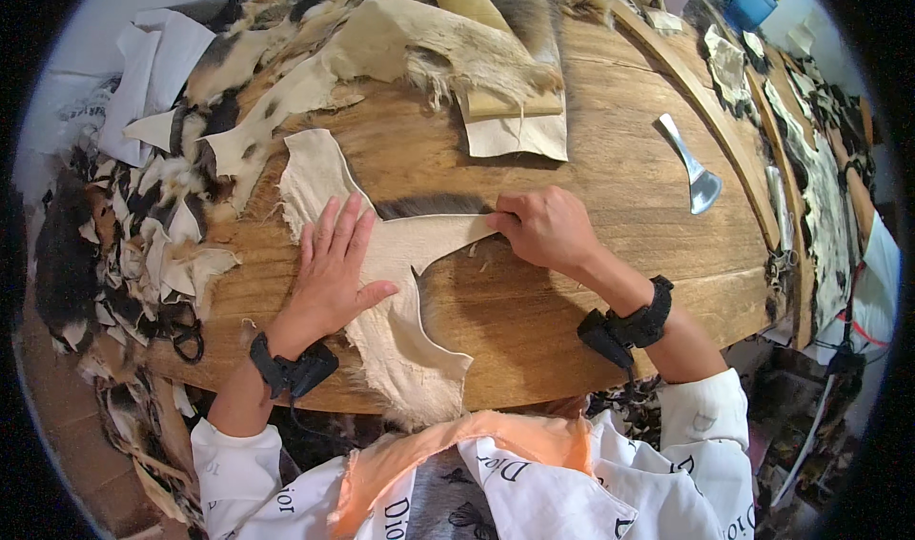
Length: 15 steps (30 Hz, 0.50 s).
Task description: Using a traditional leather knife to cut and trim fur skins according to a template.
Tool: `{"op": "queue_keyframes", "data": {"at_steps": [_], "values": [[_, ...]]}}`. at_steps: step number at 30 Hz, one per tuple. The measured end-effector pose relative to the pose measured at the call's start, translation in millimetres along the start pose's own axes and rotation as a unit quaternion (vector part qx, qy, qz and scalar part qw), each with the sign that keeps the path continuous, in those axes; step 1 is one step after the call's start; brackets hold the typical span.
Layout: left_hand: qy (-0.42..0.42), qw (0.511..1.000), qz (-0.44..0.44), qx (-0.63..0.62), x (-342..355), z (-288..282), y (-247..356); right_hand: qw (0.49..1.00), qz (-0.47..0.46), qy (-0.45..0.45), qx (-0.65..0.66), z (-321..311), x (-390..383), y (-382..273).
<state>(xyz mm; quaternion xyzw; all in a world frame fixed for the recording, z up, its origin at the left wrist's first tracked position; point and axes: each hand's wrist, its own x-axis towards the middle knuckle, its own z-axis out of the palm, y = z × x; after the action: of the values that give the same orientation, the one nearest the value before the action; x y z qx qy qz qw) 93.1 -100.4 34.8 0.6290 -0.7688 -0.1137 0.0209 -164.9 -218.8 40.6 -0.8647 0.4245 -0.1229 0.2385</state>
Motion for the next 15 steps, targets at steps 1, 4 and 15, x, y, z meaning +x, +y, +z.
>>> {"op": "queue_keyframes", "data": {"at_steps": [1,4,15], "values": [[0.0,1.0,0.005,-0.006,2,1,1,1.0,0.001,0.004,-0.001,-1,-1,4],[-0.009,1.0,-0.011,-0.026,18,0,15,0.999,0.011,-0.007,0.04,-11,-3,18],[-0.046,0.999,0.003,0.0,67,-5,57,0.988,0.147,-0.035,0.006,-44,-7,61]]}}
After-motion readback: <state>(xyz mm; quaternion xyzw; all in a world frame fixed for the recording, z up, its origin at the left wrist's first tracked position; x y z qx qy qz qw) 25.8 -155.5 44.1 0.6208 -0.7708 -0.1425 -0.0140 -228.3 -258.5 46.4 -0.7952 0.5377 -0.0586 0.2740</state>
